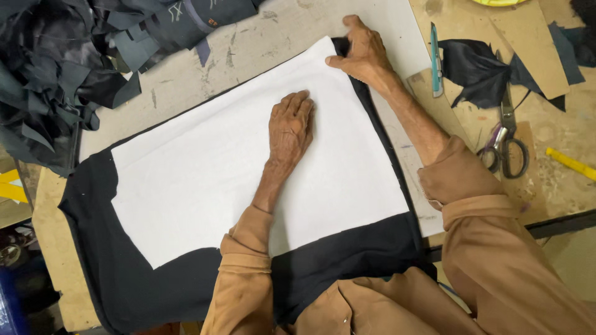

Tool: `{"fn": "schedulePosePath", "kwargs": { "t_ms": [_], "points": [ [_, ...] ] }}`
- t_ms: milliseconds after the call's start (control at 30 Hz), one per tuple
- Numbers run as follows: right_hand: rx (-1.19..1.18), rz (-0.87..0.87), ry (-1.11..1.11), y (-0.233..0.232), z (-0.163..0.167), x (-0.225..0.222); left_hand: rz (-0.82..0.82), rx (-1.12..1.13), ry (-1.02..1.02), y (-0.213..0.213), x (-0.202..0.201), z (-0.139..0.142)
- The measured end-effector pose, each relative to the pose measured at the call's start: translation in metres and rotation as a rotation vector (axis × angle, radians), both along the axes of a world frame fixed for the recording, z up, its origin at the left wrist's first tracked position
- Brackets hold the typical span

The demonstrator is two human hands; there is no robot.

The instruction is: The person places a white paper pattern on a black fabric, measures the fabric with a tape measure, and then uses a rotary cutter to cut the fabric along the pattern's edges. The person also uses a metal ruler to guide the cutter for straight lines.

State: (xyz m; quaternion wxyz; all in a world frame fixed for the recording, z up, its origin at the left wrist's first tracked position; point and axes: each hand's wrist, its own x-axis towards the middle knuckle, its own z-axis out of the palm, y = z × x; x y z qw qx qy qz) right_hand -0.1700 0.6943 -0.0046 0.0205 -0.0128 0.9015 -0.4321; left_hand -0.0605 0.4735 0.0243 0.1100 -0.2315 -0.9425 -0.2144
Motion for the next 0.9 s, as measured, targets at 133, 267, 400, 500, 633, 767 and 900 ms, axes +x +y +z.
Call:
{"fn": "schedulePosePath", "kwargs": {
  "t_ms": [133, 267, 400, 500, 633, 767, 900],
  "points": [
    [0.043, 0.130, -0.159, -0.005, 0.010, -0.012, -0.063, 0.054, 0.085, 0.006, -0.031, -0.013],
    [-0.472, 0.488, 0.215, -0.004, 0.026, -0.013, -0.113, 0.085, 0.131, 0.003, -0.039, -0.025],
    [-0.416, 0.468, -0.069, 0.002, 0.045, -0.014, -0.112, 0.010, 0.021, -0.001, -0.039, -0.034],
    [-0.098, 0.443, -0.136, 0.007, 0.057, -0.014, -0.107, -0.026, 0.088, -0.004, -0.037, -0.036],
    [-0.004, 0.410, -0.149, 0.019, 0.062, -0.020, -0.142, -0.006, 0.032, -0.004, -0.035, -0.029],
    [-0.143, 0.423, 0.050, 0.024, 0.047, -0.024, -0.175, -0.114, -0.074, 0.000, -0.036, -0.017],
    [0.010, 0.142, 0.135, 0.020, 0.018, -0.026, -0.177, -0.289, -0.147, 0.004, -0.039, -0.009]
  ]
}}
